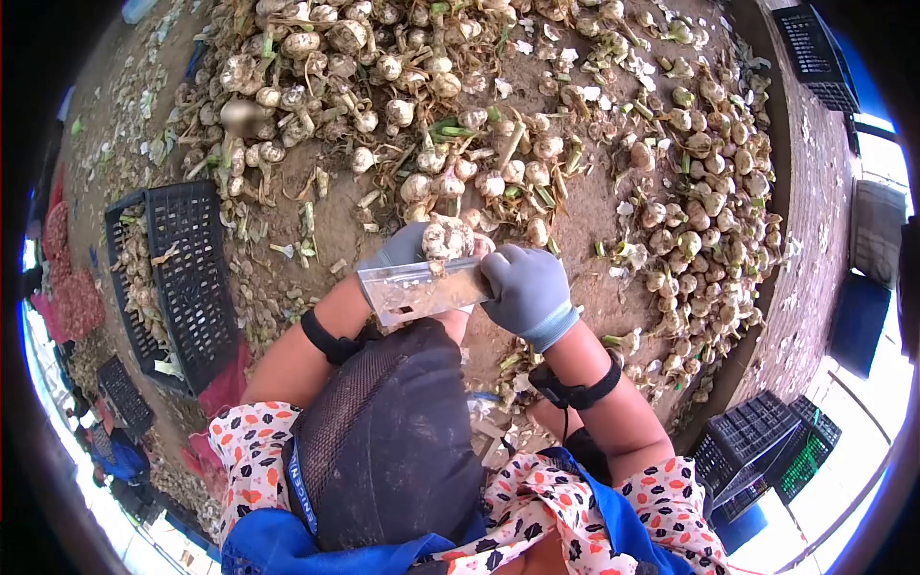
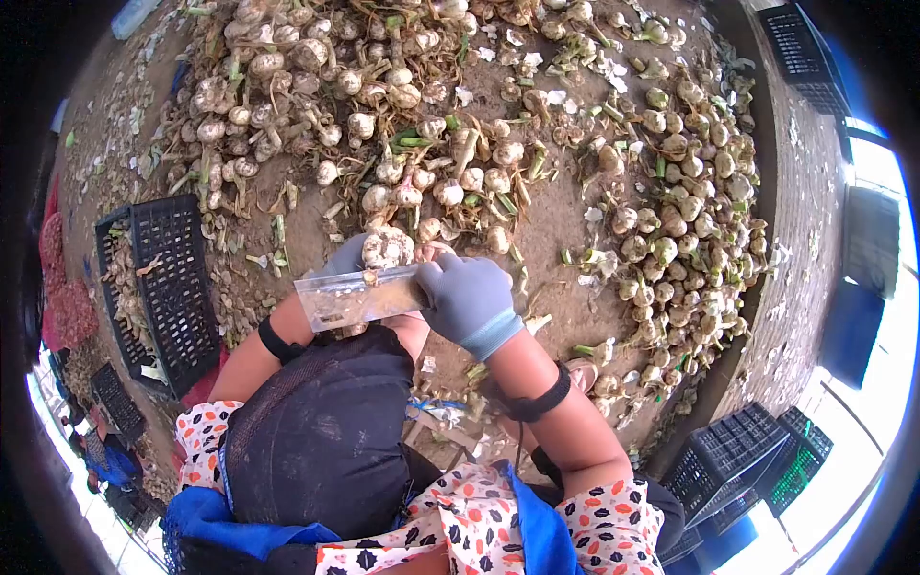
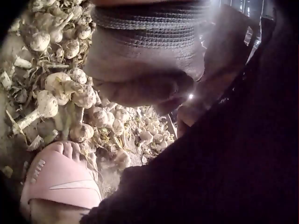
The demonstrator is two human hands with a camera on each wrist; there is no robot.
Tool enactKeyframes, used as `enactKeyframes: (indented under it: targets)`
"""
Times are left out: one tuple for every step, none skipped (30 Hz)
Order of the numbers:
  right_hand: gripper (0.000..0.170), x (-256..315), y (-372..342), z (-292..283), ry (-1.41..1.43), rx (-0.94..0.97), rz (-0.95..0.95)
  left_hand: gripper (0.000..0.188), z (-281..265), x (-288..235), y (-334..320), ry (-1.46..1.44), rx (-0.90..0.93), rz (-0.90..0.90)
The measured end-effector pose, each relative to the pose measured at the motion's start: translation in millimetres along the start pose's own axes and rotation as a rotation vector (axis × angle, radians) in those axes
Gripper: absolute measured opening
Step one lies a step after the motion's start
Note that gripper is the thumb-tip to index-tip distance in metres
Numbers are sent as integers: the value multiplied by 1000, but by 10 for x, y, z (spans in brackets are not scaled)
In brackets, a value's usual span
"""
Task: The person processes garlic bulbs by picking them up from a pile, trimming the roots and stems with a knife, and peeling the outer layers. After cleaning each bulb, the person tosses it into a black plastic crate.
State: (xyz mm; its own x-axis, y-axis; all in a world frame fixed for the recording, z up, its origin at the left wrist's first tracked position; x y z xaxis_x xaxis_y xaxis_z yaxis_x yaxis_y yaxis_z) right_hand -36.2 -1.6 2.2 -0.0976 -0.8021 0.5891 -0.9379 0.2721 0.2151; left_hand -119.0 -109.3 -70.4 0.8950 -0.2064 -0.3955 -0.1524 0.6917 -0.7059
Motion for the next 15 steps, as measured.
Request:
enactKeyframes:
  targets:
    - [22, -3, 8, -4, 0, 0, -1, 25, 14, -27, -18, 70, -29, 30]
    - [20, 4, 4, 10, -34, 42, -29, 25, -29, 74, 47, -32, 1, -41]
    - [18, 9, -5, 30, -69, 84, -57, 25, -6, 71, 28, -34, 1, -42]
    - [18, -1, -12, 41, -69, 86, -56, 25, 5, 44, 1, 108, -22, 37]
    - [16, -3, -23, 55, -86, 81, -73, 25, 17, 15, -27, 250, -46, 114]
    - [15, 2, -22, 63, -103, 74, -92, 25, 25, 6, -41, 249, -46, 112]
    - [15, 7, -15, 70, -103, 74, -92, 25, 44, -7, -48, 211, -23, 94]
    - [13, 14, 3, 58, -121, 44, -81, 26, 58, -16, -50, 174, 2, 75]
    - [11, 8, 19, 38, -140, 14, -70, 26, 32, -4, -17, 175, 4, 74]
    - [11, -22, 17, 36, -142, 13, -70, 24, 10, 8, 24, 373, 42, 163]
    - [8, -113, 0, 52, -169, 23, -13, 24, -7, 15, 33, 573, 80, 250]
    - [6, -227, -11, 80, -195, 32, 43, 30, 83, -121, -116, 695, 118, 449]
    - [12, -646, -37, 208, -353, 198, 402, 38, 192, -243, -286, 812, 155, 652]
    - [18, -1083, -86, 129, -378, 136, 588, 50, 151, -125, -247, 703, 186, 330]
    - [18, -1415, -250, 60, -450, 80, 698, 50, 137, -88, -240, 702, 188, 334]
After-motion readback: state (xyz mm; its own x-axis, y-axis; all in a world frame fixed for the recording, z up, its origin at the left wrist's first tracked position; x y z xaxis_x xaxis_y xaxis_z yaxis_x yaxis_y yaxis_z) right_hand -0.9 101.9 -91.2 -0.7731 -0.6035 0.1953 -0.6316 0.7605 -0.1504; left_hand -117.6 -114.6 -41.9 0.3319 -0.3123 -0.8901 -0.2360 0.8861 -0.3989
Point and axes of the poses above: each hand's wrist, its own y-axis towards the middle knuckle, its own z-axis out of the palm, x = y × z, the point moved 6 cm from there along y, towards the middle knuckle, and after that the axes turned 15 degrees about -x, right-handed, at the moved point
